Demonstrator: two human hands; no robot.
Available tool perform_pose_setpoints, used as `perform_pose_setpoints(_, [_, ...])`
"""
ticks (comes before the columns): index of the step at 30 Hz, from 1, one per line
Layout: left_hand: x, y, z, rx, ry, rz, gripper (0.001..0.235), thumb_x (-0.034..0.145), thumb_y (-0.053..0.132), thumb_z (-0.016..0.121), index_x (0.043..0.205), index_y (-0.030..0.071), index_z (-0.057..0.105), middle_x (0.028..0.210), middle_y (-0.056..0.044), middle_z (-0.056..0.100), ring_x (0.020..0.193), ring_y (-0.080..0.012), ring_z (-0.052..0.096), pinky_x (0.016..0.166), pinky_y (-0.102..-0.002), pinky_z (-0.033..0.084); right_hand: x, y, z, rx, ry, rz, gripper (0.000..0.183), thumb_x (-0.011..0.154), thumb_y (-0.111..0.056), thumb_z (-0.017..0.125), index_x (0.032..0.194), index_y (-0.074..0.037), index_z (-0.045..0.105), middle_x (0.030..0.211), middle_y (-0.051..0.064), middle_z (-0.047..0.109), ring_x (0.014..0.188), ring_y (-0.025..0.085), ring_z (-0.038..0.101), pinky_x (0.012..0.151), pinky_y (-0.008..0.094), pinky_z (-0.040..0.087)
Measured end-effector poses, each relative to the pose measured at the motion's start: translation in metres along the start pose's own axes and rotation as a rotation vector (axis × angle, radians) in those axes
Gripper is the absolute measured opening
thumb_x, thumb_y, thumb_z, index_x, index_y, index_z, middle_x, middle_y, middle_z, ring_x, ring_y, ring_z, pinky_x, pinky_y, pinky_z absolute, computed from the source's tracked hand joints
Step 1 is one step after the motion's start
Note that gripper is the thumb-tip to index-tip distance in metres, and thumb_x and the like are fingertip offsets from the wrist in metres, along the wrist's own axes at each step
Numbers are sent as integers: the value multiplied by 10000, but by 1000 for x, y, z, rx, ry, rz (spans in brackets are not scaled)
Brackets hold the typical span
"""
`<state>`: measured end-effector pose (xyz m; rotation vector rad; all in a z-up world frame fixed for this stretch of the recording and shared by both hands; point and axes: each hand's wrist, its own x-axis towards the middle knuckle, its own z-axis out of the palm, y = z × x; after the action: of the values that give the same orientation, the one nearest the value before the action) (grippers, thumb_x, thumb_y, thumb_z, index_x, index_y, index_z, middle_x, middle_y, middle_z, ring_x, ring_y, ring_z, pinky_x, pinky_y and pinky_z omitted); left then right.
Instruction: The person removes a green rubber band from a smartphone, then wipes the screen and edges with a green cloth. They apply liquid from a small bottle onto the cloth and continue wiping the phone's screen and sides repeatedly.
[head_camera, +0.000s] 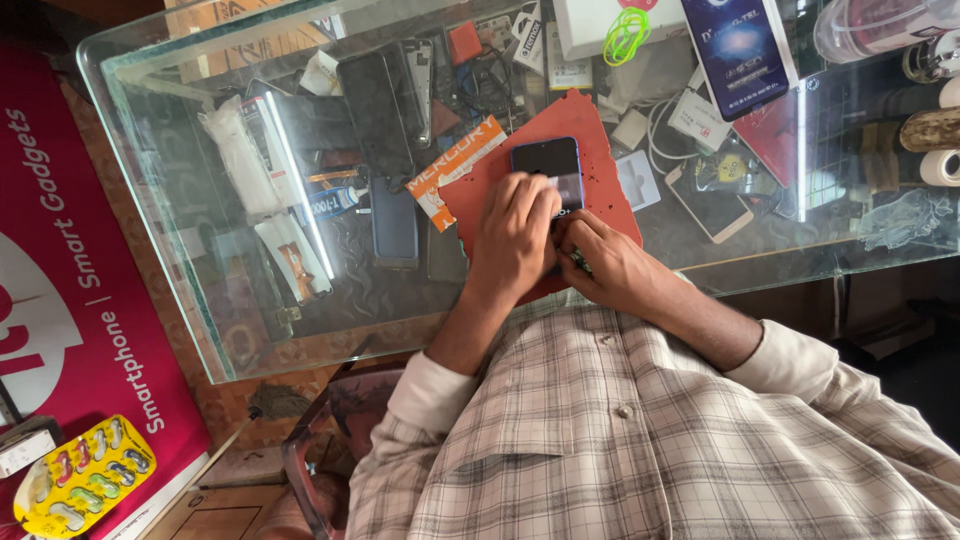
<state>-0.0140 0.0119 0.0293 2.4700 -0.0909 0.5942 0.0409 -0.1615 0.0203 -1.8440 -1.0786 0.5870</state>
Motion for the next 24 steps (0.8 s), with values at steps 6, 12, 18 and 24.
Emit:
perform_pose_setpoints(6, [-24,26,-34,-154,-52,-158,128,843,-45,606,932,26,548,1065,-122,582,1062,-349,592,944,-455,490,-17,20,-20,190,-123,-30,129,895,-54,703,944,-14,590,1097,156,617,973,299,683,827,401,561])
perform_pose_setpoints(12, [-37,37,-67,-287,-228,-162,108,876,-33,601,885,46,528,982,-91,599,985,-308,600,872,-430,498,-28,45,-27,852,-13,149,145,1071,-158,554,1019,-25,531,1419,151,539,1119,200,658,986,406,563])
perform_pose_setpoints(18, [-31,51,-108,-551,-528,-109,122,860,-10,634,878,43,526,894,-89,583,877,-294,587,782,-395,487,-19,40,-24,546,5,197,211,1100,-214,489,1039,-12,479,1519,207,557,1223,184,593,945,358,509])
perform_pose_setpoints(24, [-29,61,-167,-1122,24,-421,98,1060,13,601,966,30,583,921,-105,616,756,-178,545,676,-312,414,-13,30,-32,489,-5,215,238,1093,-237,472,1012,-13,477,1482,196,593,1083,164,636,898,343,532])
